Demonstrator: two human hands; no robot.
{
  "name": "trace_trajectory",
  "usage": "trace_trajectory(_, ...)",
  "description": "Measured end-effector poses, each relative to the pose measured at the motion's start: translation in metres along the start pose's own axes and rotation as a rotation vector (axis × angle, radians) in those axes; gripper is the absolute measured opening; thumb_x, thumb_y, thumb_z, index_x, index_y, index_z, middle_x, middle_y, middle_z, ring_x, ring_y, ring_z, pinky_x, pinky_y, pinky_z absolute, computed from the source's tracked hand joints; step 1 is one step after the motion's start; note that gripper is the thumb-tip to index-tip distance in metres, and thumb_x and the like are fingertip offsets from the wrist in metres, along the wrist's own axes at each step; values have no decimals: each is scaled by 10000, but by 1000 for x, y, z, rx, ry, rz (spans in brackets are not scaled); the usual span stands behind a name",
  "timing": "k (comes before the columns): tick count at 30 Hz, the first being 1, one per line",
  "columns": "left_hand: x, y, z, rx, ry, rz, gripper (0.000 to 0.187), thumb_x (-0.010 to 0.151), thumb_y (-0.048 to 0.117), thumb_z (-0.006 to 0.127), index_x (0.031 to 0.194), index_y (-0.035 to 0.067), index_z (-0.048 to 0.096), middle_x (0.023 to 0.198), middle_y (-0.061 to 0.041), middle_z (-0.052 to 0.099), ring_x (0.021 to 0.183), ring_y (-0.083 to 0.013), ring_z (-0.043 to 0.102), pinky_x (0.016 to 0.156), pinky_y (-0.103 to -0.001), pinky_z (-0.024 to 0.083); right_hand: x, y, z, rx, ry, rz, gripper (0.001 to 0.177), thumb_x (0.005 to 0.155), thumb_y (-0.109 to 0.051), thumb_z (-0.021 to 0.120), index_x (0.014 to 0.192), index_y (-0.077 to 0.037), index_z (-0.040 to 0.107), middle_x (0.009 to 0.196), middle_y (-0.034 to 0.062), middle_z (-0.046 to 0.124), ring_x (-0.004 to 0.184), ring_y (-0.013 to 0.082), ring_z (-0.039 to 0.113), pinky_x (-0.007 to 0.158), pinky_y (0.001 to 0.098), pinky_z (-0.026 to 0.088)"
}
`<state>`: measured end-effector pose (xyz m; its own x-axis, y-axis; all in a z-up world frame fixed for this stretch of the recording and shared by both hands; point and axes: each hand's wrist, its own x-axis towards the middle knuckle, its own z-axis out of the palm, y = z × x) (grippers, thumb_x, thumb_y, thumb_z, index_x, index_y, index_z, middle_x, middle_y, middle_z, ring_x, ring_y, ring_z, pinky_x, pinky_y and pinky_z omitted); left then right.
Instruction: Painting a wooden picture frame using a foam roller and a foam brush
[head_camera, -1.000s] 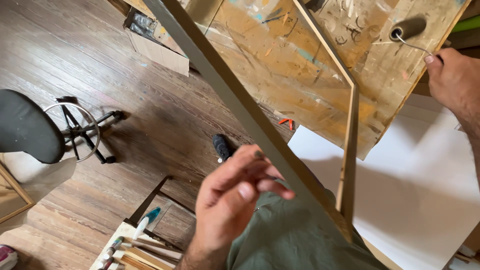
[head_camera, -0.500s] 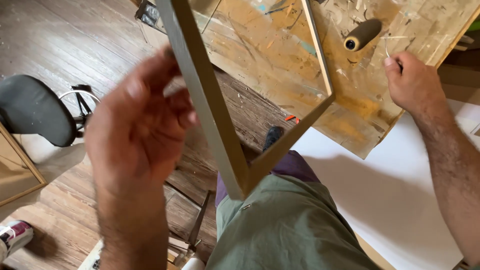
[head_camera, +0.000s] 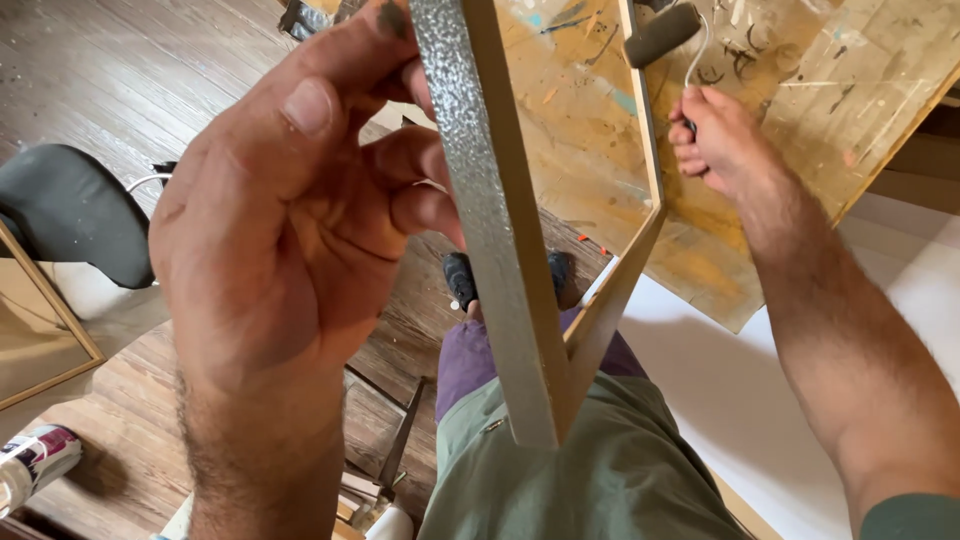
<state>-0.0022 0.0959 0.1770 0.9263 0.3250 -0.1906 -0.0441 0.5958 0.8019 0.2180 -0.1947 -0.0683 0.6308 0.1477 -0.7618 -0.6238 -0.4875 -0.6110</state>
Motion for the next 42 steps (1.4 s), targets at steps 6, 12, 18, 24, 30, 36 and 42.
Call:
trace_trajectory(6, -2, -1, 2, -105, -61, -14, 601, 1005, 180, 518, 1473, -195, 471, 1192, -283, 616, 876, -293, 714, 684, -343, 664, 7, -21, 27, 228, 25, 158, 227, 1160, -255, 461, 972, -141, 515, 649, -74, 404, 477, 37, 292, 388, 183, 232)
trace_trajectory(12, -1, -3, 0, -226, -63, -56, 535, 1013, 95, 498, 1451, -212, 475, 1167, -282, 611, 893, -358, 672, 715, -438, 660, 43, -46, 46, 221, 110, 172, 244, 1159, -287, 492, 994, -131, 581, 710, -62, 494, 503, 36, 369, 422, 187, 316)
trace_trajectory(18, -2, -7, -5, -299, -82, -100, 587, 1009, 119, 531, 1495, -198, 441, 1168, -284, 593, 845, -417, 661, 700, -455, 638, 18, -48, 49, 78, 156, 174, 284, 1134, -245, 453, 1363, -169, 602, 732, -97, 493, 524, 19, 373, 463, 177, 337)
trace_trajectory(24, -3, -10, -12, -356, -165, -107, 586, 1040, 77, 508, 1543, -203, 395, 1259, -303, 598, 961, -375, 676, 776, -461, 650, 0, -19, 31, 144, 87, 263, 204, 1153, -262, 472, 998, -140, 523, 694, -69, 410, 526, 41, 309, 434, 178, 256)
trace_trajectory(30, -4, -16, -18, -431, -169, -106, 608, 1045, 80, 559, 1551, -201, 373, 1277, -325, 589, 952, -421, 677, 790, -487, 648, 42, -68, 61, 125, 195, 231, 226, 1130, -281, 483, 1279, -163, 606, 768, -86, 526, 523, 18, 395, 453, 180, 350)
trace_trajectory(36, -3, -16, -21, -452, -196, -91, 631, 1050, 63, 560, 1567, -225, 343, 1270, -302, 591, 958, -399, 687, 806, -465, 657, -2, -40, 53, 57, 201, 193, 205, 1165, -305, 421, 1082, -179, 559, 722, -80, 466, 492, 40, 335, 417, 230, 264)
trace_trajectory(42, -3, -16, -24, -440, -232, -114, 591, 1056, 57, 515, 1564, -202, 357, 1273, -323, 585, 950, -420, 680, 816, -469, 644, 9, -37, 41, 164, 88, 241, 170, 1156, -255, 448, 1053, -162, 547, 699, -81, 463, 516, 43, 359, 454, 201, 299)
